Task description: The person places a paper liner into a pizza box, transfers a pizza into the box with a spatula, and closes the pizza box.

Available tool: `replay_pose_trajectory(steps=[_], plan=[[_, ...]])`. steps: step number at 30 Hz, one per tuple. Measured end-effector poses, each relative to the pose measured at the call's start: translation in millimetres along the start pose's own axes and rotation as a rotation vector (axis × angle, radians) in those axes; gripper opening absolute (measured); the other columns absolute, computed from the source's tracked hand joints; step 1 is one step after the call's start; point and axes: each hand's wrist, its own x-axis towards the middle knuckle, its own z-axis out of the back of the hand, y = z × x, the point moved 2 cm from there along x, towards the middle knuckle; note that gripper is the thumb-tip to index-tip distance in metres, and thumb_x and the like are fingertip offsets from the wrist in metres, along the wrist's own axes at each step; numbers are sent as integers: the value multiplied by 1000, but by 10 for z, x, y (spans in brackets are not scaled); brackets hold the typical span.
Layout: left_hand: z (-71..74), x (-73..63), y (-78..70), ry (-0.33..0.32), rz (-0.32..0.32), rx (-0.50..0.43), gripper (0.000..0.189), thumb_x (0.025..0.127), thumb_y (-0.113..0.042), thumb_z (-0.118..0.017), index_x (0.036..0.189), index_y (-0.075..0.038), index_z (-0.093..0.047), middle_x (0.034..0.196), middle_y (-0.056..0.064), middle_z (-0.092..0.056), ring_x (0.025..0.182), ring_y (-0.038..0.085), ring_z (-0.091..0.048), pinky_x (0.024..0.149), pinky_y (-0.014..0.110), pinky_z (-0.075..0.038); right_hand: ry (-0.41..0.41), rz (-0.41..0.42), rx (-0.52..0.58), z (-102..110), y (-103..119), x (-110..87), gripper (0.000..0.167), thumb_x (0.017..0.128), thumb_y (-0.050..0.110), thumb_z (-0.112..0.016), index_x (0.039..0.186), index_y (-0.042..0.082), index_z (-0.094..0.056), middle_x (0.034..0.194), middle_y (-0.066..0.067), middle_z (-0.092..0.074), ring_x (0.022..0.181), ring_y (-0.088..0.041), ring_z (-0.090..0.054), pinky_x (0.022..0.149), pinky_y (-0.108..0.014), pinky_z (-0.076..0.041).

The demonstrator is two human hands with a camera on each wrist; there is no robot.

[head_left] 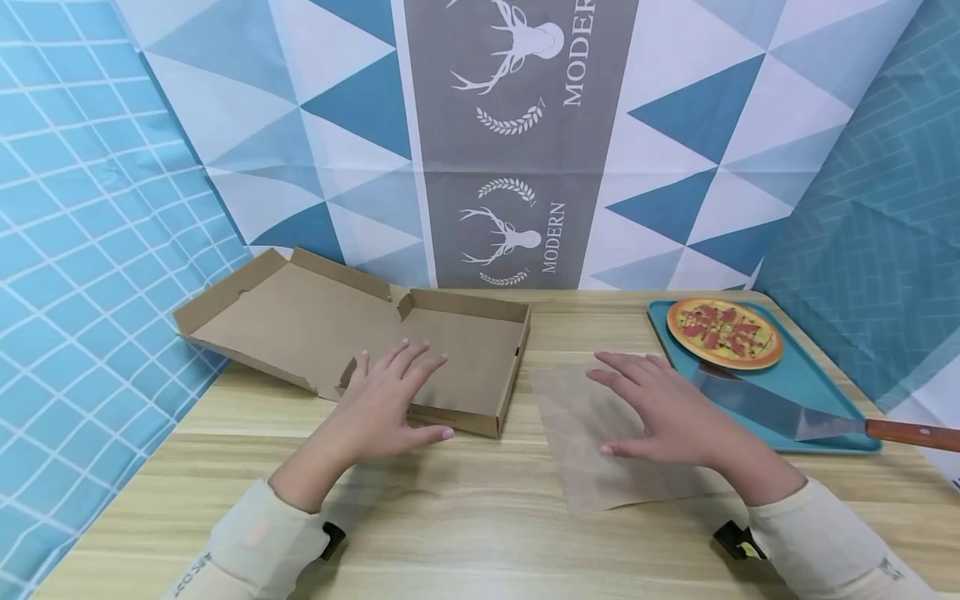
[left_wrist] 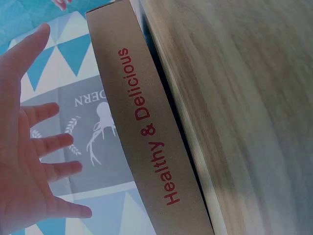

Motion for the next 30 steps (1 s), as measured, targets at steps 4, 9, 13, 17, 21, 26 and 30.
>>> replay_pose_trajectory(steps=[4,9,13,17,21,26,30], plan=[[10,9,-5,-20,-22,-3,83,79,-66,-67,144,-17,-47,145,12,-45,132,39,-41,99,76,-25,4,17,30,-5,21,0,82,74,52,-81,140,12,-51,149,-13,-41,132,-32,-42,105,-57,-33],[15,7,-9,-43,-45,-22,78,80,-59,-71,138,-11,-53,136,12,-52,122,36,-50,97,65,-38,73,29,108,-42,70,-2,79,77,46,-81,140,10,-50,145,-13,-46,130,-33,-44,101,-55,-41],[14,-4,-9,-55,-58,-41,74,79,-55,-74,134,-9,-56,133,11,-54,119,35,-52,92,62,-43,141,37,147,-102,106,-20,79,78,45,-80,142,10,-48,145,-13,-46,131,-32,-44,102,-53,-41],[10,-6,-15,-62,-73,-52,72,78,-53,-76,131,-8,-58,130,11,-56,117,34,-54,89,59,-46,177,54,149,-133,137,-44,78,78,44,-81,140,9,-50,143,-12,-47,130,-30,-45,102,-51,-42],[12,-5,-15,-71,-86,-68,72,77,-52,-78,130,-7,-59,128,11,-57,116,34,-55,89,57,-47,213,56,153,-129,166,-63,76,76,44,-82,138,11,-51,144,-10,-46,131,-28,-44,102,-50,-42],[11,-11,-12,-89,-120,-76,73,76,-52,-79,129,-7,-59,128,13,-57,114,34,-56,87,55,-49,270,65,179,-119,220,-83,75,74,42,-84,137,15,-52,148,-11,-42,132,-28,-42,103,-51,-42],[8,-37,-21,-94,-129,-79,74,74,-52,-80,129,-6,-59,129,13,-56,115,35,-55,85,56,-49,339,68,202,-156,265,-87,80,70,42,-87,137,15,-53,149,-12,-40,133,-30,-41,103,-50,-42]])
